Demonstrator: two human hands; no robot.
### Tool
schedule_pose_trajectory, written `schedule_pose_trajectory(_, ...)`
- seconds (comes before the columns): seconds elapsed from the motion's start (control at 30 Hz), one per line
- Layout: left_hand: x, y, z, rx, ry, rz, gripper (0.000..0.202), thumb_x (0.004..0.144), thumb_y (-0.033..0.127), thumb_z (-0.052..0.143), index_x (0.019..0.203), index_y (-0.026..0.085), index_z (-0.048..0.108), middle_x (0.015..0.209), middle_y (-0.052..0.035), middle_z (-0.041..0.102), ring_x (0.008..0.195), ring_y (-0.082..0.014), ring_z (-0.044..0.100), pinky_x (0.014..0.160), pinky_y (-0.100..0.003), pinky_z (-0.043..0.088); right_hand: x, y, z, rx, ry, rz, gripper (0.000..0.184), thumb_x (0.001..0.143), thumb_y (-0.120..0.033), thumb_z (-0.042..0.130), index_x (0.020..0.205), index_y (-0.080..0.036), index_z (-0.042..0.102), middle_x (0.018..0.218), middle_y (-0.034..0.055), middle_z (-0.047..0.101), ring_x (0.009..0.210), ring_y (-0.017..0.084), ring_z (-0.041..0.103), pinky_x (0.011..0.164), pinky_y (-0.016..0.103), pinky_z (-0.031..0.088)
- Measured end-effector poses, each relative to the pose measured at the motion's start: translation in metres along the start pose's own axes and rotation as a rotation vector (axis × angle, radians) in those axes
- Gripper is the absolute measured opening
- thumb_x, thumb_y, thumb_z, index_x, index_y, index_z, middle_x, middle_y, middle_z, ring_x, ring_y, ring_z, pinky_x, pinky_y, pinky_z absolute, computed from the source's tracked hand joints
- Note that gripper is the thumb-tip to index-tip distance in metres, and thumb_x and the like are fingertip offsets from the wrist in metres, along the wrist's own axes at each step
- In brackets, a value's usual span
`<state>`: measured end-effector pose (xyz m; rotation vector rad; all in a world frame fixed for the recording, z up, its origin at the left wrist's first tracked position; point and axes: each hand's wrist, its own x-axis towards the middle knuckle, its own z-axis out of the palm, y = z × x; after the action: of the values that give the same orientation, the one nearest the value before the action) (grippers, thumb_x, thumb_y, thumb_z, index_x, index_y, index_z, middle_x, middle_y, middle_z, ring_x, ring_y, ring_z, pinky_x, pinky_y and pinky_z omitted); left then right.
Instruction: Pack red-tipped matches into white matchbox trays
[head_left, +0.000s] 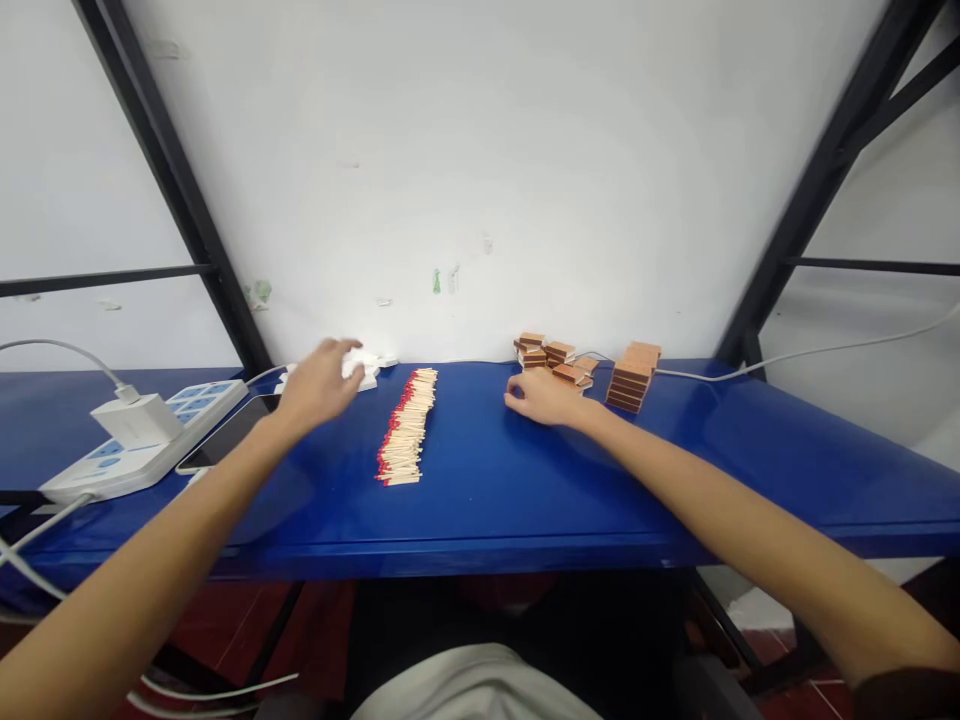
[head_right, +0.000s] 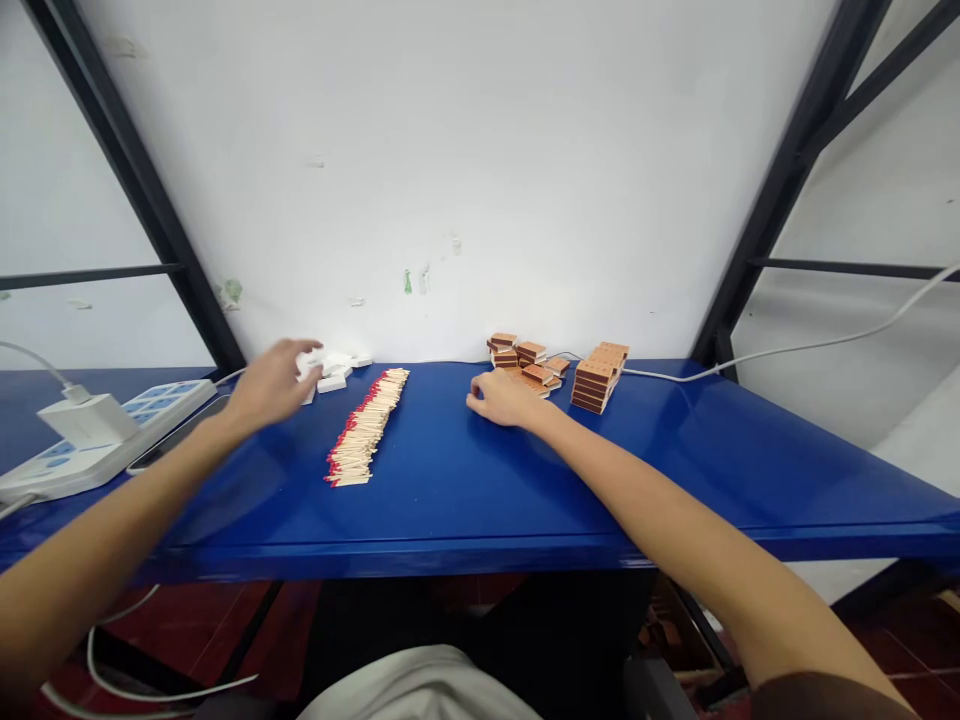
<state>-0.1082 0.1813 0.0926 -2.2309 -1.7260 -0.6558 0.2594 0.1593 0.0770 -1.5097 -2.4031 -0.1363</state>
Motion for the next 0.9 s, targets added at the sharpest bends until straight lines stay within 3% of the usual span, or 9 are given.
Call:
schedule_pose_trajectory(0.17, -0.007, 0.002, 0.033, 0.162, -0.137, -0.024, 0.060, 0.095, 0.044, 0.048, 0.150, 0.022, 0.041, 0.138, -0.0237, 0.051, 0.111, -0.0466, 0.062, 0.083, -0.060, 0.052, -0.009, 0.022, 0.000, 0.034, 0.065, 0.143, 0.022, 0.091, -0.024, 0.054, 0.090, -0.015, 0.074, 0.089, 0.0090, 0.076, 0.081, 0.019, 0.068, 0.074, 0.026, 0.047)
schedule_pose_trajectory(0.23, -0.008, -0.001, 0.039, 0.186, -0.170, -0.043, 0.064, 0.094, 0.049, 0.042, 0.151, 0.020, 0.039, 0.136, -0.0261, 0.052, 0.112, -0.0499, 0.061, 0.082, -0.061, 0.051, -0.012, 0.031, -0.007, 0.044, 0.106, 0.207, 0.026, 0.094, -0.026, 0.050, 0.095, -0.014, 0.074, 0.093, 0.0103, 0.076, 0.085, 0.021, 0.069, 0.075, 0.027, 0.048)
schedule_pose_trajectory(0.4, -0.010, -0.004, 0.036, 0.193, -0.214, -0.049, 0.064, 0.094, 0.051, 0.036, 0.147, 0.017, 0.043, 0.131, -0.0227, 0.061, 0.121, -0.0438, 0.057, 0.090, -0.054, 0.050, -0.015, 0.046, -0.011, 0.078, 0.109, 0.272, 0.036, 0.098, -0.037, 0.049, 0.112, -0.014, 0.071, 0.092, 0.0104, 0.076, 0.083, 0.023, 0.070, 0.076, 0.030, 0.050)
schedule_pose_trajectory(0.63, -0.016, 0.002, 0.028, 0.182, -0.190, -0.058, 0.048, 0.091, 0.047, 0.040, 0.126, 0.020, 0.060, 0.113, -0.0151, 0.068, 0.107, -0.0376, 0.065, 0.085, -0.046, 0.052, -0.010, 0.061, 0.007, 0.031, 0.110, 0.277, 0.042, 0.092, -0.034, 0.056, 0.127, -0.011, 0.062, 0.117, 0.0180, 0.072, 0.103, 0.029, 0.067, 0.083, 0.034, 0.051)
schedule_pose_trajectory(0.77, -0.018, -0.004, 0.025, 0.173, -0.081, -0.141, 0.049, 0.092, 0.046, 0.039, 0.129, 0.021, 0.059, 0.125, -0.0173, 0.059, 0.105, -0.0381, 0.065, 0.083, -0.048, 0.053, -0.011, 0.070, 0.010, -0.054, 0.091, 0.300, 0.046, 0.086, -0.025, 0.059, 0.129, -0.009, 0.060, 0.114, 0.0202, 0.071, 0.102, 0.032, 0.067, 0.083, 0.037, 0.050)
schedule_pose_trajectory(0.9, -0.018, -0.016, 0.024, 0.146, -0.016, -0.206, 0.051, 0.091, 0.044, 0.044, 0.135, 0.023, 0.057, 0.135, -0.0175, 0.052, 0.112, -0.0378, 0.063, 0.087, -0.047, 0.053, -0.013, 0.070, 0.007, -0.148, 0.080, 0.309, 0.040, 0.084, -0.019, 0.056, 0.123, -0.015, 0.066, 0.108, 0.0191, 0.072, 0.097, 0.035, 0.068, 0.078, 0.041, 0.050)
